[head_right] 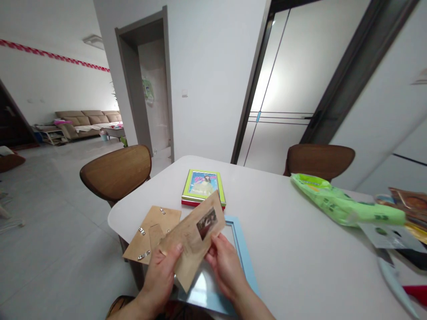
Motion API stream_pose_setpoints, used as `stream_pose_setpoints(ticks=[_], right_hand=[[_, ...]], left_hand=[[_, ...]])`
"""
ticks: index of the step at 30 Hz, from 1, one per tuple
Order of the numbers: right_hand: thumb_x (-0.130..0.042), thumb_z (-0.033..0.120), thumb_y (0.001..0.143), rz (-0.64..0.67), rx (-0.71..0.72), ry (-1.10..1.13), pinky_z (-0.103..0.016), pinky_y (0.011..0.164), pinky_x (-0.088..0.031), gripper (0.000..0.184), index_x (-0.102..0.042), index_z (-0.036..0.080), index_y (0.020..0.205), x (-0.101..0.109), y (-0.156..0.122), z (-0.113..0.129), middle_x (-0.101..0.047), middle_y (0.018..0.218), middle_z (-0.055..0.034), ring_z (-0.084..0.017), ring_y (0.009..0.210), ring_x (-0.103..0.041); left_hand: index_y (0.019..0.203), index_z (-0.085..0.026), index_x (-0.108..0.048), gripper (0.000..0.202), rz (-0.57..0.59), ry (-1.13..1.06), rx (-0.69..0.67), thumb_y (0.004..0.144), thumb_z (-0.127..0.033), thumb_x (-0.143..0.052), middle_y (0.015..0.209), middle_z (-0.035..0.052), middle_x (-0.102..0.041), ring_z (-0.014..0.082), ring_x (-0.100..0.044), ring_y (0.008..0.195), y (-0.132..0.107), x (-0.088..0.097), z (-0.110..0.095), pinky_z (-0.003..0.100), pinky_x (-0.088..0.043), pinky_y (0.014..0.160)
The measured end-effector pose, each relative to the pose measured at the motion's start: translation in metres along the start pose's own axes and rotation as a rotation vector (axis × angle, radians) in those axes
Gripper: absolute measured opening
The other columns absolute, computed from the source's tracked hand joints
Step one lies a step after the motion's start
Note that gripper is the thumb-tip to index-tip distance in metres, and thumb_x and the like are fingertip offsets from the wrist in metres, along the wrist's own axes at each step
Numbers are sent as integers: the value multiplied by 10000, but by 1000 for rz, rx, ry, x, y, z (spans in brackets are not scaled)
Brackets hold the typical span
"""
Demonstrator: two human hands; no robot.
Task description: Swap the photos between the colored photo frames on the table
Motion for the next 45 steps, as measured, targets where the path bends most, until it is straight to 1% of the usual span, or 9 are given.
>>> stream_pose_setpoints(ticks=[4, 9, 15, 24, 29, 33, 37, 41, 45], right_hand=[[-512, 245, 653, -134, 33, -62, -256, 513, -476, 486, -447, 202, 1132, 39, 6, 22, -671, 822, -31, -170, 641, -619], [-455, 197, 639, -128, -53, -413, -263, 437, -448, 562, -396, 196, 1198, 73, 20, 27, -678, 690, -16, -176, 504, -604], [-374, 248, 690, -87, 47, -692, -262, 468, -436, 516, -394, 157, 1198, 69, 38, 11, -666, 689, -34, -174, 514, -596], [-361, 338, 758, -302, 391, -1741, -316, 663, -380, 318, -546, 166, 951, 50, 27, 28, -571, 873, -101, -226, 811, -529], [-367, 379, 773, -381, 440, -1888, -356, 641, -380, 424, -435, 168, 1134, 57, 27, 19, -487, 1061, -127, -254, 876, -490], [-376, 387, 779, -309, 608, -1726, -397, 745, -372, 437, -445, 155, 1142, 46, 20, 19, -461, 1147, -136, -264, 981, -452], [-453, 305, 749, 75, 803, -1509, -374, 825, -344, 325, -534, 170, 1034, -16, -6, 1, -548, 1041, -101, -224, 970, -465], [-546, 394, 682, 212, 737, -1486, -384, 776, -358, 400, -527, 222, 1043, -74, -18, -24, -566, 959, -78, -227, 883, -482], [-522, 304, 713, 162, 700, -1416, -367, 764, -387, 373, -515, 206, 1073, -81, -11, -25, -552, 959, -90, -215, 879, -485]], left_hand=[[1219, -117, -356, 585, 56, -27, 89, 716, -346, -546, 1205, 141, -468, 245, -453, 1089, -4, 0, 17, 364, -375, 912], [1150, -123, -434, 485, 261, 618, 10, 681, -185, -540, 1249, 134, -415, 231, -367, 1156, -12, 12, 30, 395, -261, 992], [1122, -91, -456, 510, 561, 1002, -34, 625, -145, -560, 1291, 145, -354, 234, -303, 1190, -25, -1, 29, 378, -234, 1008], [1168, -152, -417, 569, 706, 1188, -116, 680, -395, -580, 1311, 118, -344, 248, -272, 1213, -27, -3, 40, 430, -145, 1023], [1225, -170, -349, 645, 751, 1221, -152, 649, -309, -604, 1341, 102, -298, 236, -231, 1235, -32, 10, 33, 430, -169, 1016], [1252, -225, -312, 732, 538, 1398, -178, 584, -164, -605, 1357, 98, -262, 278, -227, 1233, -19, 72, 22, 500, -195, 985], [1153, -190, -445, 582, 210, 1563, -189, 594, -64, -545, 1252, 114, -428, 266, -385, 1149, 3, 133, 17, 437, -342, 927], [1024, -199, -545, 312, 171, 1559, -379, 721, -140, -505, 1121, 86, -546, 221, -504, 1038, 11, 134, 7, 357, -448, 846], [949, -208, -592, 202, 93, 1480, -622, 812, -232, -446, 1032, 68, -604, 220, -514, 1030, 4, 109, -15, 366, -451, 858]])
Point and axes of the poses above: each hand's wrist, its own y-axis towards the middle knuckle, its own x-axis out of the back of the hand, z = x × y, the point moved 4 cm from there along y, towards the middle knuckle
